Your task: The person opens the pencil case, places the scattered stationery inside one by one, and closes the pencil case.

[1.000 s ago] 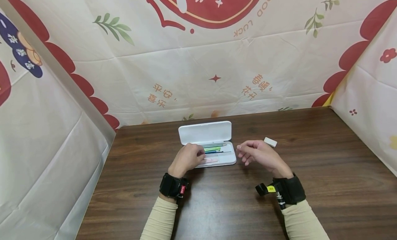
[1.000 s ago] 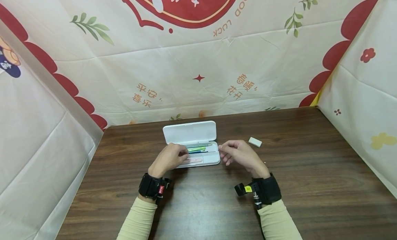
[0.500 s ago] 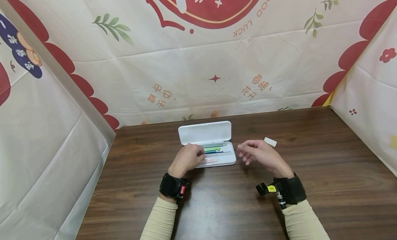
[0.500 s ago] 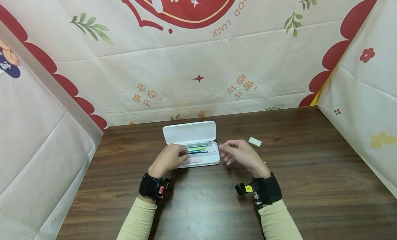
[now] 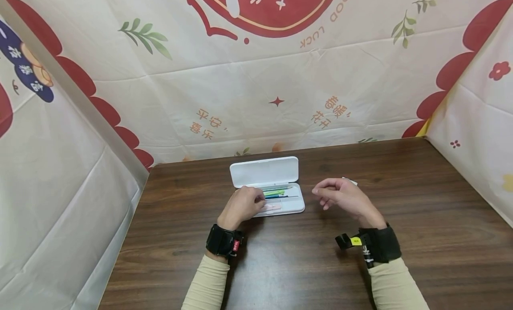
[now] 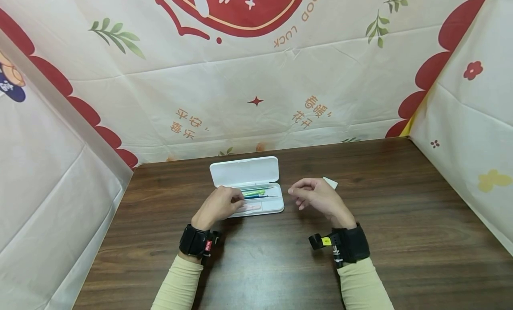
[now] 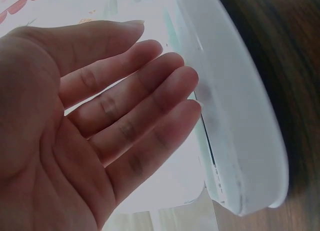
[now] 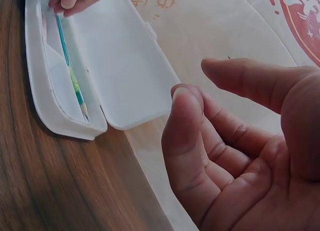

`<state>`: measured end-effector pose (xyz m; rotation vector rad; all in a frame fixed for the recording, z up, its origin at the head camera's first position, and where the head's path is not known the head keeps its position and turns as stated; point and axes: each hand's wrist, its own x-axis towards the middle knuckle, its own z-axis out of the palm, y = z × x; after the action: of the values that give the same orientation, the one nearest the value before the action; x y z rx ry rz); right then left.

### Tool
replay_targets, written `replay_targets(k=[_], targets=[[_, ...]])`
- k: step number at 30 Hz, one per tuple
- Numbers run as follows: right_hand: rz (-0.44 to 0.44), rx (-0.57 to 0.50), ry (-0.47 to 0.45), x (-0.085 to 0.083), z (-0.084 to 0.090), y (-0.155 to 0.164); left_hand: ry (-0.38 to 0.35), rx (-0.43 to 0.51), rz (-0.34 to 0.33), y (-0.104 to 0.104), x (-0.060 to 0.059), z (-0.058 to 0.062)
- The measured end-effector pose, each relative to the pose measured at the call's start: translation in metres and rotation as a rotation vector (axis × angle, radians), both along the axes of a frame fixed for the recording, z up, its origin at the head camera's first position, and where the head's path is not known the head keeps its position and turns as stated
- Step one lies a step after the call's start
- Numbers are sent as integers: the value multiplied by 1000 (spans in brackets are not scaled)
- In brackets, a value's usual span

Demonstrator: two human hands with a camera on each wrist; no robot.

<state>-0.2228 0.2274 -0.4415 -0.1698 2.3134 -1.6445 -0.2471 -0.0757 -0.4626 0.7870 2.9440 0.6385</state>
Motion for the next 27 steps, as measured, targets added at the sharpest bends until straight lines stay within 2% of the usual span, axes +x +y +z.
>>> replay_targets(k=[27], targets=[[-145, 108, 78, 5, 7, 31, -9, -6, 3, 1, 1, 2]])
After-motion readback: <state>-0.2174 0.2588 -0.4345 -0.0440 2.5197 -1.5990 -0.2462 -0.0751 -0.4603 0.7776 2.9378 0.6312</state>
